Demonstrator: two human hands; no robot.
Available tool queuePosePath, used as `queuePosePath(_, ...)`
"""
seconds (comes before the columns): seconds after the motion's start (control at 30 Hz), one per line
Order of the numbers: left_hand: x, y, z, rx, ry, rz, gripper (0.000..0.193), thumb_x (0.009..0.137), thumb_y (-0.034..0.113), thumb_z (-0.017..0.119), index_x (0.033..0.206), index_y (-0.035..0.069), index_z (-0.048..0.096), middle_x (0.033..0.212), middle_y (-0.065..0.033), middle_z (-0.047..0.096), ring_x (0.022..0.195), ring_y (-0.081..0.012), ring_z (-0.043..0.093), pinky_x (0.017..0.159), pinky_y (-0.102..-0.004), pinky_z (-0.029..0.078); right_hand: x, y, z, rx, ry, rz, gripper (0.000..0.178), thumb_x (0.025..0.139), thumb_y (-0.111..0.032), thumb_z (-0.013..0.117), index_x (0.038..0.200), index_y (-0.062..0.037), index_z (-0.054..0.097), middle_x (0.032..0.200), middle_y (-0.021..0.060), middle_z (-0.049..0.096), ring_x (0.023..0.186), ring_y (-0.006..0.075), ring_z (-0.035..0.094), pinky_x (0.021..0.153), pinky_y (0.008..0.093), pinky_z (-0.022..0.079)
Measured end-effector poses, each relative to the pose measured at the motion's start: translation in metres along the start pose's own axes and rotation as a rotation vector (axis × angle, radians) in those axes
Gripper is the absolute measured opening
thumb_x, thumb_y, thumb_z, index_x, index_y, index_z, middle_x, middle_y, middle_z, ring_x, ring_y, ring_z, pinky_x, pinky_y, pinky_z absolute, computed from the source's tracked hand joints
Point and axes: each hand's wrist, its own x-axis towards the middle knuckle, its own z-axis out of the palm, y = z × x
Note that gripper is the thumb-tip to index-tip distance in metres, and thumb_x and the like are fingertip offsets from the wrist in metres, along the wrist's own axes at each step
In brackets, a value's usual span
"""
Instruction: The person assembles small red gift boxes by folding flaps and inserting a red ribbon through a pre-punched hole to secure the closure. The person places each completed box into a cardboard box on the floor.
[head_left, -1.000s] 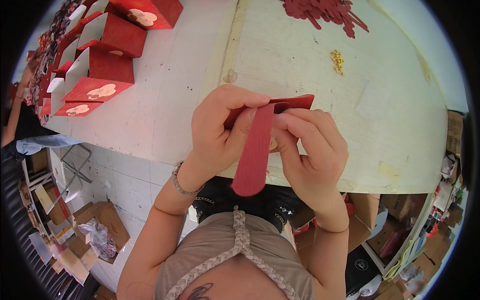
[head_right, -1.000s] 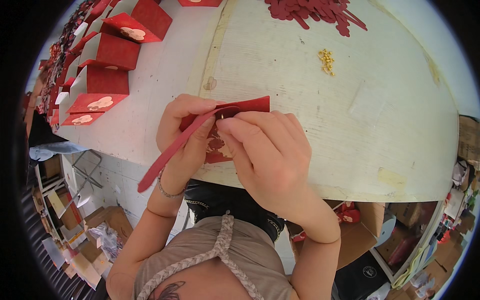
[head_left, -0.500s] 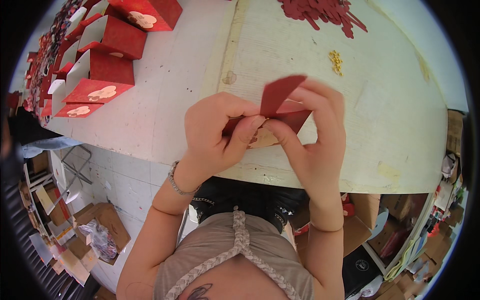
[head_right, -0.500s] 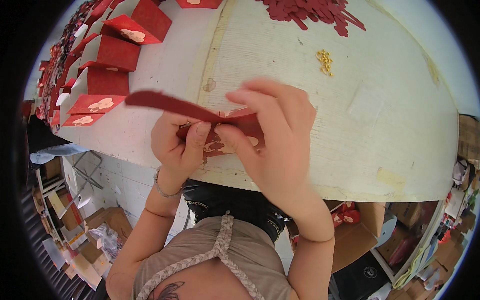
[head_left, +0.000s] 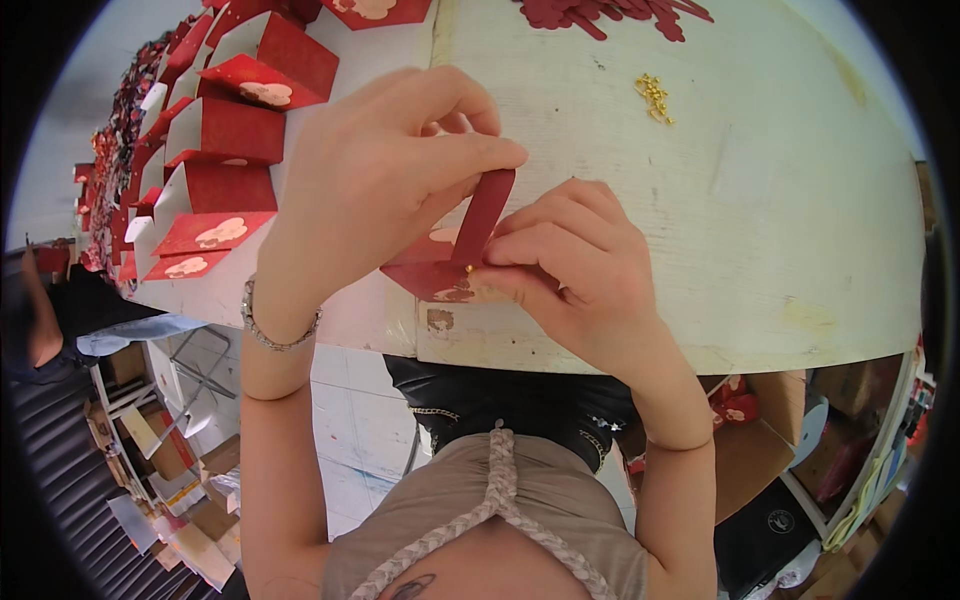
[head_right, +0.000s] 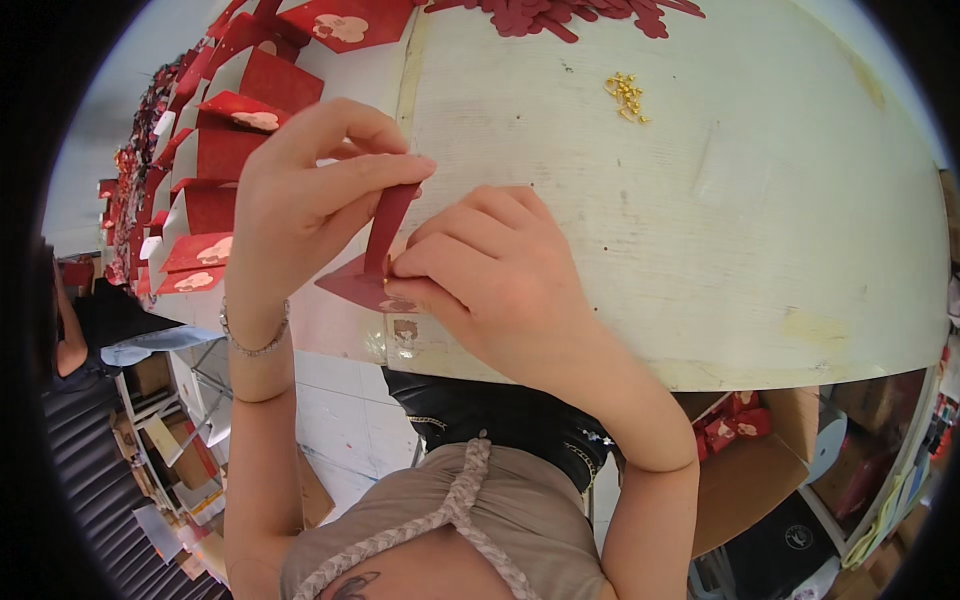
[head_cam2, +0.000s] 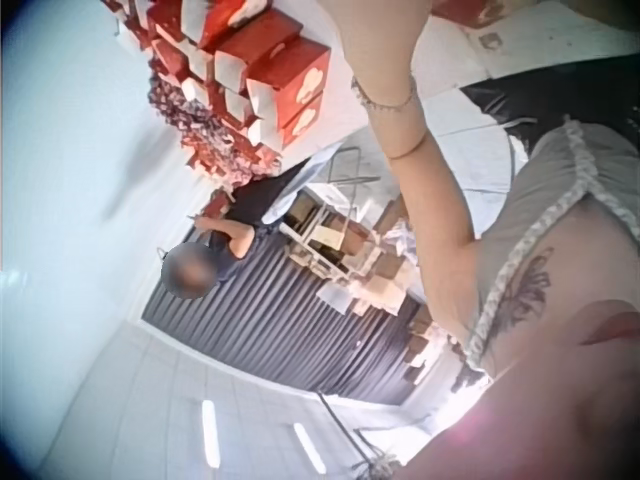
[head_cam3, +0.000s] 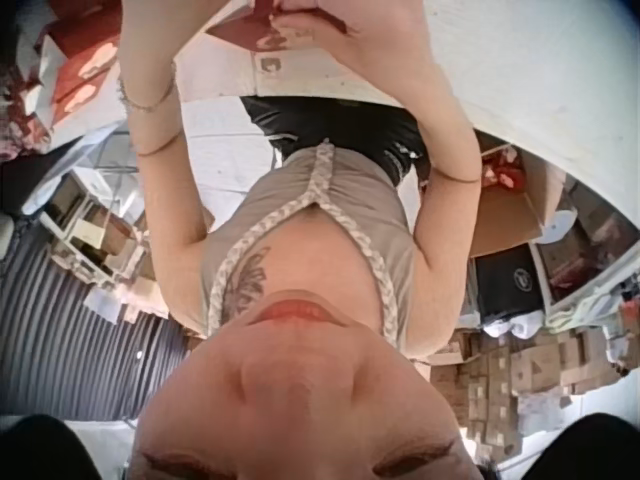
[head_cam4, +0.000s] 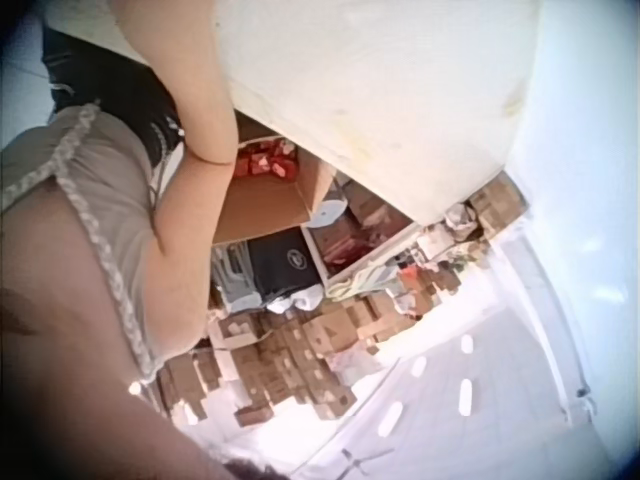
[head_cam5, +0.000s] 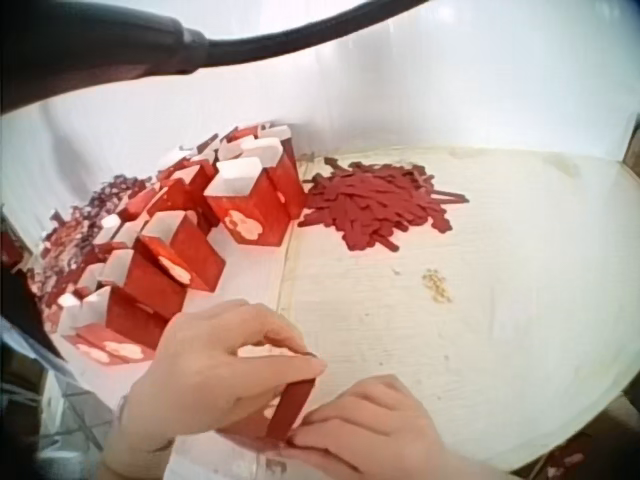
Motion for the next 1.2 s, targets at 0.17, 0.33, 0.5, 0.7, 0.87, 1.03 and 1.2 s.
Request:
queuePosePath(0.17,-0.025,0.022,-0.004,-0.52,0.183,-0.497,0.015,0.075,-0.007,0.065,0.087,0.001,0.069,0.083,-0.0065,0.068,0.073,-0.0122,0.065,0.062,-0.0229,0.052,-0.003,0.0,0.002,0.001,0.038,-0.012,0.022,0.063,-0.015,0.077,0.08,-0.0106,0.063,0.083,-0.0034,0.063,0.074,0.0171,0.055,0.073,0.0334,0.042)
queuePosePath(0.33,-0.033,0.045,0.003,-0.804,0.25,-0.805,0.009,0.081,-0.007,0.063,0.089,-0.005,0.067,0.084,-0.0095,0.069,0.075,-0.0118,0.065,0.064,-0.0214,0.055,-0.009,0.002,0.002,0.022,0.076,0.011,0.024,0.06,-0.012,0.08,0.078,-0.0087,0.064,0.081,0.0,0.062,0.069,0.0198,0.054,0.066,0.0319,0.039)
queuePosePath(0.5,-0.039,0.046,0.003,-0.868,0.252,-0.829,0.006,0.082,-0.002,0.065,0.086,-0.005,0.064,0.081,-0.0125,0.067,0.071,-0.0144,0.066,0.064,-0.0238,0.055,-0.007,0.002,0.003,0.018,0.081,0.006,0.026,0.059,-0.012,0.078,0.08,-0.0078,0.064,0.083,-0.0006,0.062,0.07,0.0191,0.054,0.068,0.0326,0.04)
queuePosePath(0.7,-0.037,0.048,0.009,-0.867,0.295,-0.789,0.02,0.089,0.015,0.063,0.081,-0.003,0.057,0.072,-0.012,0.066,0.064,-0.0144,0.064,0.063,-0.0245,0.053,-0.008,0.004,0.003,0.012,0.087,-0.001,0.027,0.058,-0.013,0.078,0.081,-0.0075,0.064,0.085,-0.0012,0.063,0.071,0.0179,0.054,0.069,0.0326,0.04)
queuePosePath(0.87,-0.041,0.048,0.012,-0.782,0.282,-0.722,0.021,0.091,0.018,0.061,0.087,-0.002,0.054,0.077,-0.0113,0.066,0.066,-0.0126,0.063,0.065,-0.0237,0.052,-0.008,0.003,0.005,0.013,0.107,0.003,0.027,0.056,-0.012,0.08,0.078,-0.008,0.065,0.08,0.0008,0.062,0.068,0.0192,0.053,0.066,0.0316,0.039)
queuePosePath(1.03,-0.043,0.046,0.008,-0.8,0.21,-0.729,0.011,0.089,0.005,0.06,0.094,-0.004,0.056,0.082,-0.0098,0.066,0.074,-0.012,0.064,0.067,-0.0233,0.052,-0.007,0.002,0.005,0.015,0.109,0.003,0.027,0.056,-0.012,0.08,0.078,-0.0079,0.065,0.08,0.0008,0.062,0.067,0.0191,0.053,0.065,0.0317,0.038)
queuePosePath(1.2,-0.043,0.043,0.012,-0.776,0.235,-0.71,0.017,0.091,0.013,0.059,0.089,-0.003,0.052,0.079,-0.0126,0.065,0.07,-0.0153,0.064,0.065,-0.0245,0.053,-0.009,0.004,0.006,0.014,0.11,-0.002,0.027,0.056,-0.011,0.08,0.079,-0.0075,0.065,0.081,0.0014,0.062,0.068,0.0194,0.053,0.065,0.0318,0.038)
